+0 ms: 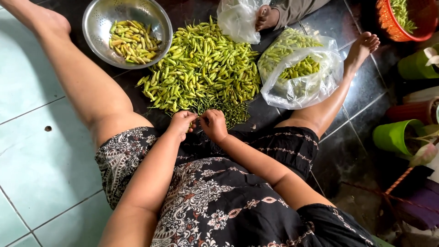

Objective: People are sitting on the floor, manually removing stems from a large quantity of green chilies and sorting them into bowls and bags.

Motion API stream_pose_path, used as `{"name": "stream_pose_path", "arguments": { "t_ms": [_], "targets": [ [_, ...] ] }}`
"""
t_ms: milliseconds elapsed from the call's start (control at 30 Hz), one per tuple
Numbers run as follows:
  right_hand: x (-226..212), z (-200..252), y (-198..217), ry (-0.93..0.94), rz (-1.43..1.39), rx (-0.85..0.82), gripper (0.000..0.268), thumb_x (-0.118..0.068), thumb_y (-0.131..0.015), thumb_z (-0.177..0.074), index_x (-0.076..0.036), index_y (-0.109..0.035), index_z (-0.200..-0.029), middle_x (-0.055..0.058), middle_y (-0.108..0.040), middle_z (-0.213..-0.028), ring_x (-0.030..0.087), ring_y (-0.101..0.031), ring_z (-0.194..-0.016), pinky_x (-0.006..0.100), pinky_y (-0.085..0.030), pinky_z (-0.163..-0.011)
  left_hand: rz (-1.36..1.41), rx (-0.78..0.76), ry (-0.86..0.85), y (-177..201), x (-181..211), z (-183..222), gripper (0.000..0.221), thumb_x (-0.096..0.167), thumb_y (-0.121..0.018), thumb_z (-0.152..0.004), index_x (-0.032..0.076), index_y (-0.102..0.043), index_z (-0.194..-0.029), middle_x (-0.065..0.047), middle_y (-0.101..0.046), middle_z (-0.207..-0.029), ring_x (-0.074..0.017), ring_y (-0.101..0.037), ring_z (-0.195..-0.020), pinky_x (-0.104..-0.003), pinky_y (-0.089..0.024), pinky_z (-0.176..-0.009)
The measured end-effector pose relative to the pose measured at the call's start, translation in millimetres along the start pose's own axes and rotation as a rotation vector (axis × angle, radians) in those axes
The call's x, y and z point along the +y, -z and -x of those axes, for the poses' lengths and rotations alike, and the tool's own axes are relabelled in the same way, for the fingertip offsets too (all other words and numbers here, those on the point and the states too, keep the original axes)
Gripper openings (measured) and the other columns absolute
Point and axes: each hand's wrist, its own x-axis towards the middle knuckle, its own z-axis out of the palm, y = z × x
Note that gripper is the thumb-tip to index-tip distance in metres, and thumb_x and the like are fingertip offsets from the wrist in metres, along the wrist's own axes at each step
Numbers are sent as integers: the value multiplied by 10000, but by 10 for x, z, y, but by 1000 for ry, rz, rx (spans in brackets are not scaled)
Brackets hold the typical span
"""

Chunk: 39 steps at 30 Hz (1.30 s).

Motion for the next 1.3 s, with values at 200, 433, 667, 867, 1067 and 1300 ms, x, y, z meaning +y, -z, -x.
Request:
{"name": "stream_pose_path", "arguments": {
  "t_ms": [200, 433, 667, 867, 1067, 1300],
  "targets": [
    [858, 96, -236, -233, 330, -56, 164, -173, -796, -729, -205, -664, -820, -30, -655, -753, 259, -663, -789, 440, -522, -715, 138, 119, 5, 74, 96, 11, 76, 123, -715, -866, 91, -653, -836, -107, -637, -664, -214, -678, -493, -290, -568, -369],
    [740, -768, -6, -169, 526, -15, 171, -228, -801, -827, -212, -705, -968, -5, -607, -923, 261, -585, -1002, 485, -475, -853, 329, 11, 13, 36, 409, 261, 60, 124, -607, -899, 89, -564, -921, -157, -725, -788, -232, -732, -573, -325, -622, -441],
    [867, -1232, -255, -8, 703, -21, 284, -326, -865, -740, -192, -636, -842, -23, -490, -876, 222, -499, -956, 406, -389, -800, 272, -32, -13, 55, 370, 248, 56, 91, -637, -876, 78, -638, -930, -128, -704, -759, -224, -723, -603, -366, -659, -490],
    [674, -1176, -54, -107, 452, 49, 179, -240, -829, -834, -197, -656, -850, -41, -514, -829, 203, -547, -909, 395, -433, -813, 285, -29, -3, 61, 430, 323, 77, 121, -711, -878, 83, -664, -925, -117, -680, -744, -227, -723, -606, -372, -671, -503],
    [483, -342, 160, -54, -9, -209, 132, -142, -823, -848, -152, -703, -794, 40, -670, -727, 282, -649, -750, 441, -531, -746, 121, -144, -2, 18, 332, 300, 224, 186, -784, -887, 76, -679, -1050, -106, -689, -816, -216, -726, -623, -336, -657, -476],
    [284, 156, 425, -196, -272, -398, 132, -157, -857, -827, -114, -755, -897, 73, -723, -761, 263, -698, -739, 394, -558, -717, -102, -301, 11, 2, -149, 28, 200, 153, -762, -898, 35, -666, -1028, -119, -709, -769, -177, -717, -549, -231, -584, -372]
  ]
}}
